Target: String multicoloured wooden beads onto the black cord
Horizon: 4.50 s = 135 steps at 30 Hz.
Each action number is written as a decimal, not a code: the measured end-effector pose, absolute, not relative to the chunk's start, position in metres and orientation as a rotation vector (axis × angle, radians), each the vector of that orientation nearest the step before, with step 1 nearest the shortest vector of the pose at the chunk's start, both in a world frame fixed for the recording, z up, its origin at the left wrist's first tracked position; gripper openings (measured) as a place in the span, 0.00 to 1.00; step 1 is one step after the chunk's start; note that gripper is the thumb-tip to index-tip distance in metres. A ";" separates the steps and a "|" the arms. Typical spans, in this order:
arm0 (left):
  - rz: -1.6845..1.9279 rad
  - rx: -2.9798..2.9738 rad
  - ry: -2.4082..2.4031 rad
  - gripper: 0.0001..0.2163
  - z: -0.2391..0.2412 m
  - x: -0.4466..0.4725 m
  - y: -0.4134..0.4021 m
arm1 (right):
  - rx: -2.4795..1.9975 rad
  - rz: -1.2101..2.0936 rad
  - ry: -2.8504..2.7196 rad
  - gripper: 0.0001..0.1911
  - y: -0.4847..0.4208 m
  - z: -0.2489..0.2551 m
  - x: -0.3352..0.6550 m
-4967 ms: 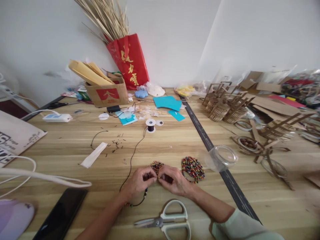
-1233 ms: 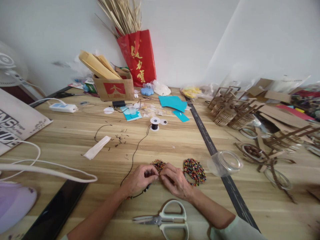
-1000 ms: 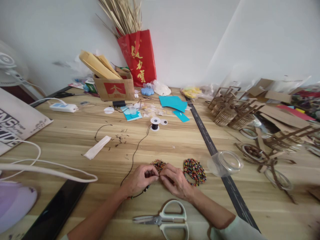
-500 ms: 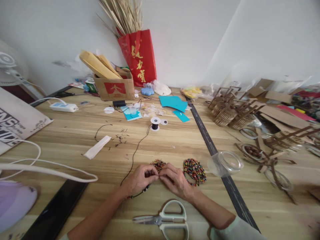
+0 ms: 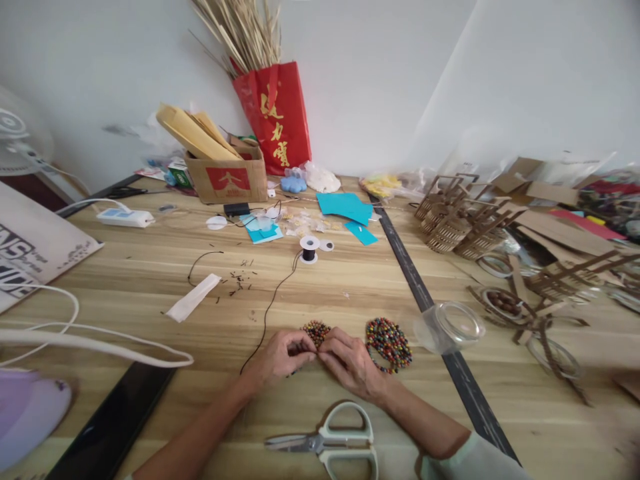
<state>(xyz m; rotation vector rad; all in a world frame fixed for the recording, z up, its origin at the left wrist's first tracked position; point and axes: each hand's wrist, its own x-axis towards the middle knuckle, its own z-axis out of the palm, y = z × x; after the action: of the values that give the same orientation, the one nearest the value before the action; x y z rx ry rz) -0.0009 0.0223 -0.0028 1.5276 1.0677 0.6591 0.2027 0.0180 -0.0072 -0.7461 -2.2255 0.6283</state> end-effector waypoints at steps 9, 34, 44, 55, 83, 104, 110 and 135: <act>0.611 1.613 1.061 0.07 -0.008 -0.003 0.024 | -0.807 0.607 -2.282 0.15 0.018 -0.008 0.202; 0.638 1.598 1.046 0.07 0.002 0.002 0.024 | -0.718 0.700 -2.139 0.06 0.021 -0.010 0.201; 0.656 1.553 1.054 0.05 -0.004 0.000 0.028 | -0.728 0.682 -2.130 0.10 0.021 -0.004 0.202; 0.569 1.516 0.969 0.11 0.002 0.000 0.027 | -0.750 0.728 -2.138 0.07 0.020 -0.007 0.205; 0.184 2.170 1.262 0.02 0.027 -0.009 0.021 | -0.679 0.706 -2.175 0.05 0.019 -0.006 0.205; 0.041 2.214 1.138 0.05 0.033 -0.037 0.024 | -0.693 0.705 -2.147 0.06 0.017 -0.001 0.204; 0.166 2.201 1.178 0.06 0.040 -0.033 0.024 | -0.669 0.703 -2.172 0.05 0.019 -0.002 0.204; 0.686 1.506 1.083 0.05 0.005 0.011 0.020 | -0.678 0.684 -2.103 0.05 0.021 -0.006 0.199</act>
<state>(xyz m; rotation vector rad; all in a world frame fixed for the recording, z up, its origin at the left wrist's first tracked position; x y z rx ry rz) 0.0109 0.0198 0.0045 1.5060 1.0831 0.6856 0.1994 0.0211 -0.0057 -0.6779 -2.1026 0.6839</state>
